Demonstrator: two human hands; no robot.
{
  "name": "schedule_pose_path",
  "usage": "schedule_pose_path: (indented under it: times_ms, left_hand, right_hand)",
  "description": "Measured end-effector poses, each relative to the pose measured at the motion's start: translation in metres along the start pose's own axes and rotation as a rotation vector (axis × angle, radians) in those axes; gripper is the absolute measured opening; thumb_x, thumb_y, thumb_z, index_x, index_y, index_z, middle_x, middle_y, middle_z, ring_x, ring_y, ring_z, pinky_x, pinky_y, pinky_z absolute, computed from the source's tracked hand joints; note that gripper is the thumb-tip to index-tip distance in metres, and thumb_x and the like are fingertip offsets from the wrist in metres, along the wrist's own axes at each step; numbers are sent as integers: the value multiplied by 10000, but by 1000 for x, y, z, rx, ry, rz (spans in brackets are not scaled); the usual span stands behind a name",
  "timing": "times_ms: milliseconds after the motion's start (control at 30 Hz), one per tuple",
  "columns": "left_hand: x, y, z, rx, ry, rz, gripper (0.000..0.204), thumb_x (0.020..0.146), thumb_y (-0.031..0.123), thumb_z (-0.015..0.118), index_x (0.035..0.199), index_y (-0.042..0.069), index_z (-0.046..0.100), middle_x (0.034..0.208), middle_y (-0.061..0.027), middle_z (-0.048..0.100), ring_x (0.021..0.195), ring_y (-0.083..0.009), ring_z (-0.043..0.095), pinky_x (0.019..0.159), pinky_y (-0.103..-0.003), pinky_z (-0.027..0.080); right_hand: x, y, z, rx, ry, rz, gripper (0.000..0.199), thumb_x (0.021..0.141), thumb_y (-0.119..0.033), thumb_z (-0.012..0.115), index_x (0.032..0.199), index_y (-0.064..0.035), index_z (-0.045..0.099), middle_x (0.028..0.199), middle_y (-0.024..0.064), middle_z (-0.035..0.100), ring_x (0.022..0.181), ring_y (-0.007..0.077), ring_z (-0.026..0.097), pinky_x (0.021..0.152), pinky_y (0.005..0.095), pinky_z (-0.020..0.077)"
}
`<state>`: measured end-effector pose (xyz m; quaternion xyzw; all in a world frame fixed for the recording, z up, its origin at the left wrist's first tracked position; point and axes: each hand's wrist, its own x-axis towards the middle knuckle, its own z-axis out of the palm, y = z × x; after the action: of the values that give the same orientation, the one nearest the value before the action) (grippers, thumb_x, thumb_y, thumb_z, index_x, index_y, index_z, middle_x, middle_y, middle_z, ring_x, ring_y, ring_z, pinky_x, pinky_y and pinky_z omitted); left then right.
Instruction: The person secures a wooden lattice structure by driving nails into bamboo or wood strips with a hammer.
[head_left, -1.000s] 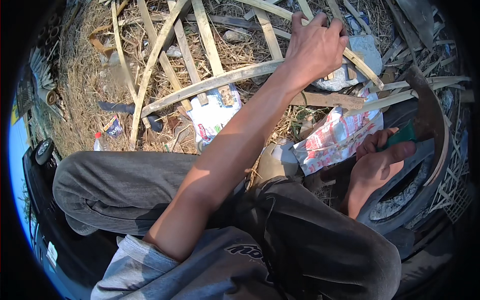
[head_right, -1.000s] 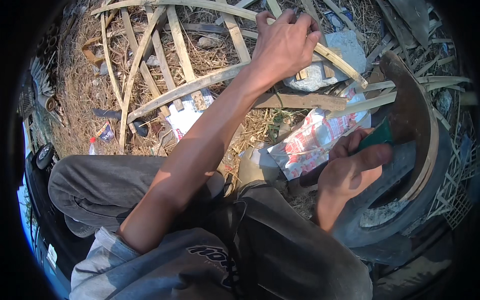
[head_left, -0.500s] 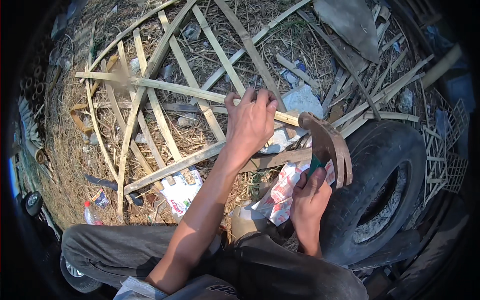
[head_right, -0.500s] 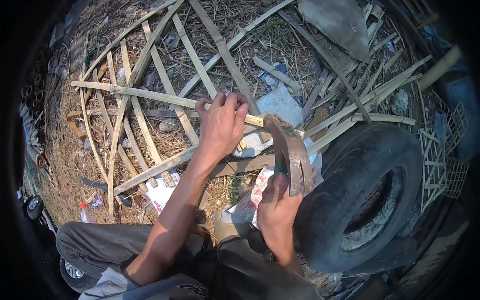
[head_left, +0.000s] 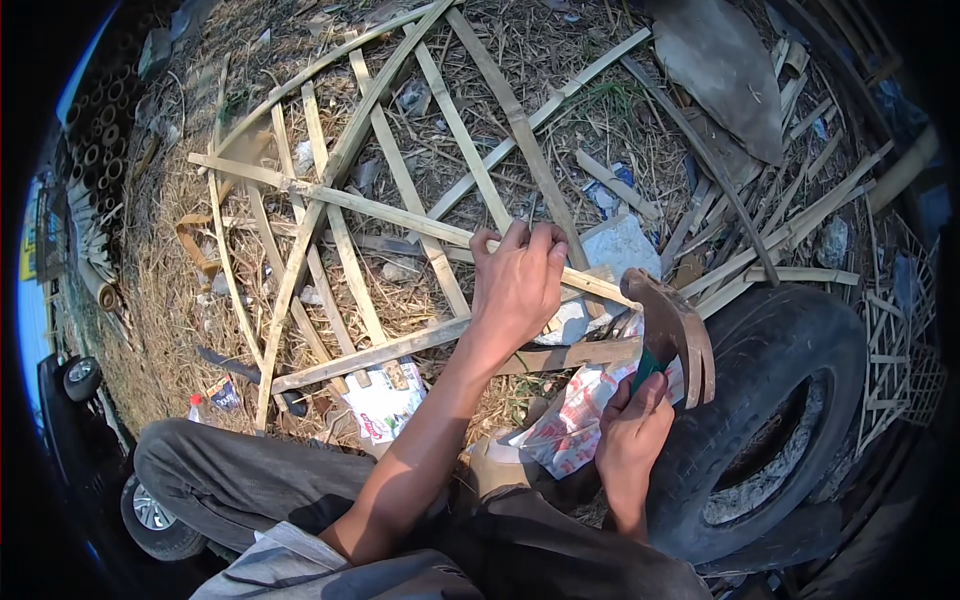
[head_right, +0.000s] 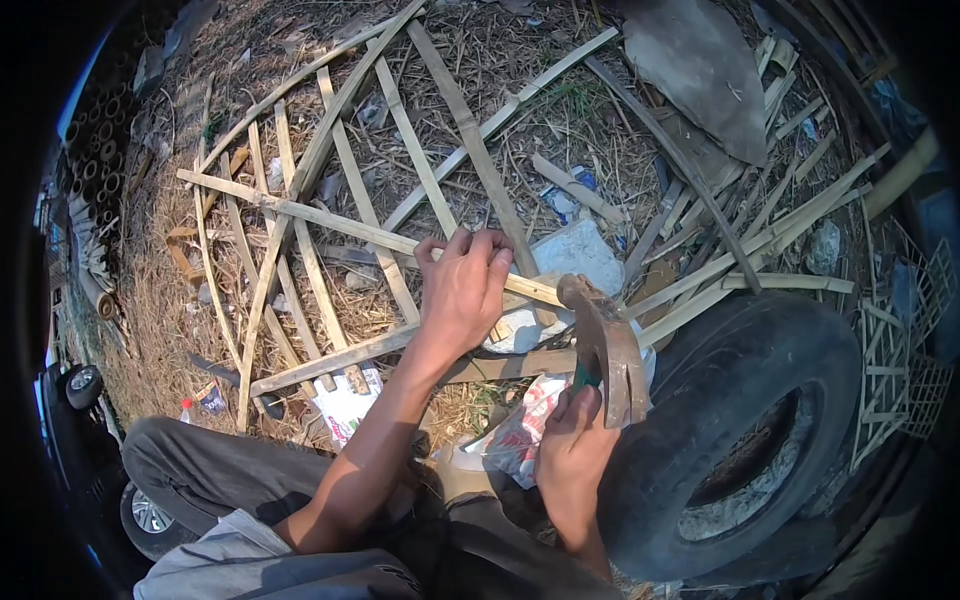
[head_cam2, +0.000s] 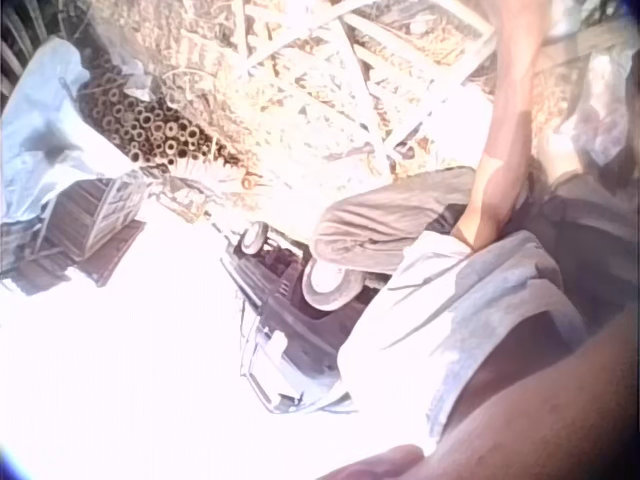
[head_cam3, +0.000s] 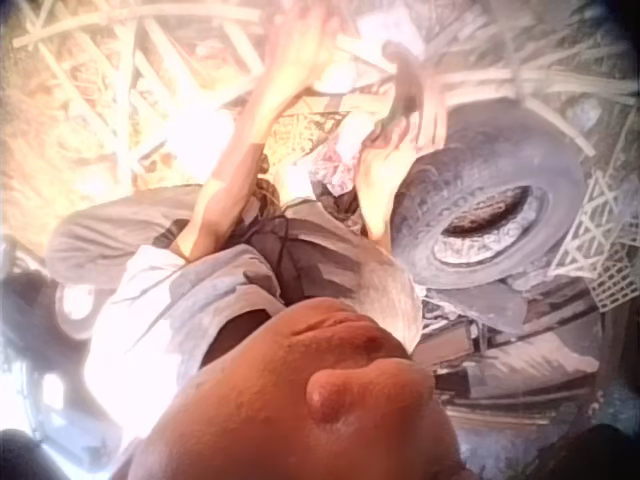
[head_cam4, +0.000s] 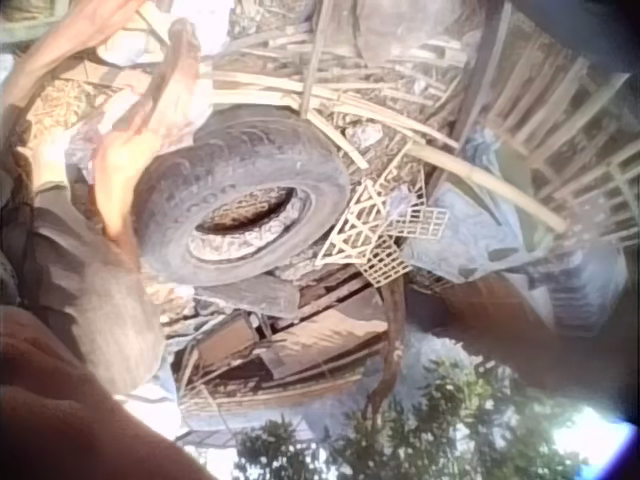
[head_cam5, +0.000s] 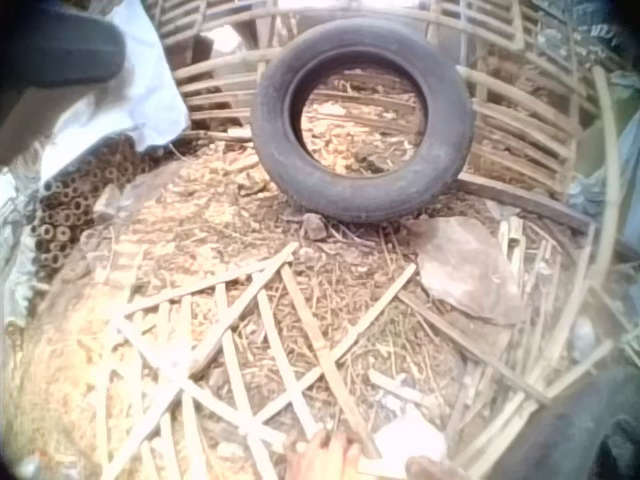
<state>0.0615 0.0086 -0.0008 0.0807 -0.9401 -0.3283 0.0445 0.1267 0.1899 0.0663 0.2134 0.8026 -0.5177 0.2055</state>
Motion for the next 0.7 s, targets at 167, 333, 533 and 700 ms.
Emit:
schedule_pose_path:
  times_ms: [167,333,533,700]
  left_hand:
    - [5,10,2,-17,2,6,175,999,165,529,1049,39,641,907,-77,720,974,-297,618,973,-520,292]
    - [3,8,6,-48,-3,-30,183,1011,167,495,1050,57,637,945,-75,704,981,-272,626,982,-513,310]
    - [1,13,14,0,-1,-55,155,992,150,523,1035,56,638,955,-52,708,961,-259,626,955,-484,310]
    - [-1,8,12,-42,56,-46,143,981,138,541,1026,46,640,960,-64,708,956,-268,628,953,-473,305]
  right_hand:
    - [3,5,8,-375,-93,-453,222,1002,-63,475,1074,85,625,625,279,539,614,491,599,531,492,421]
    - [6,12,4,-223,-52,-413,228,963,-13,493,1138,71,611,670,278,576,605,477,598,526,484,430]
    - [4,15,-7,-208,-16,-425,227,979,-147,525,945,71,574,691,185,545,549,325,538,501,436,405]
    - [6,22,0,-366,-46,-467,230,947,-24,451,802,88,589,501,199,506,459,419,520,500,528,380]
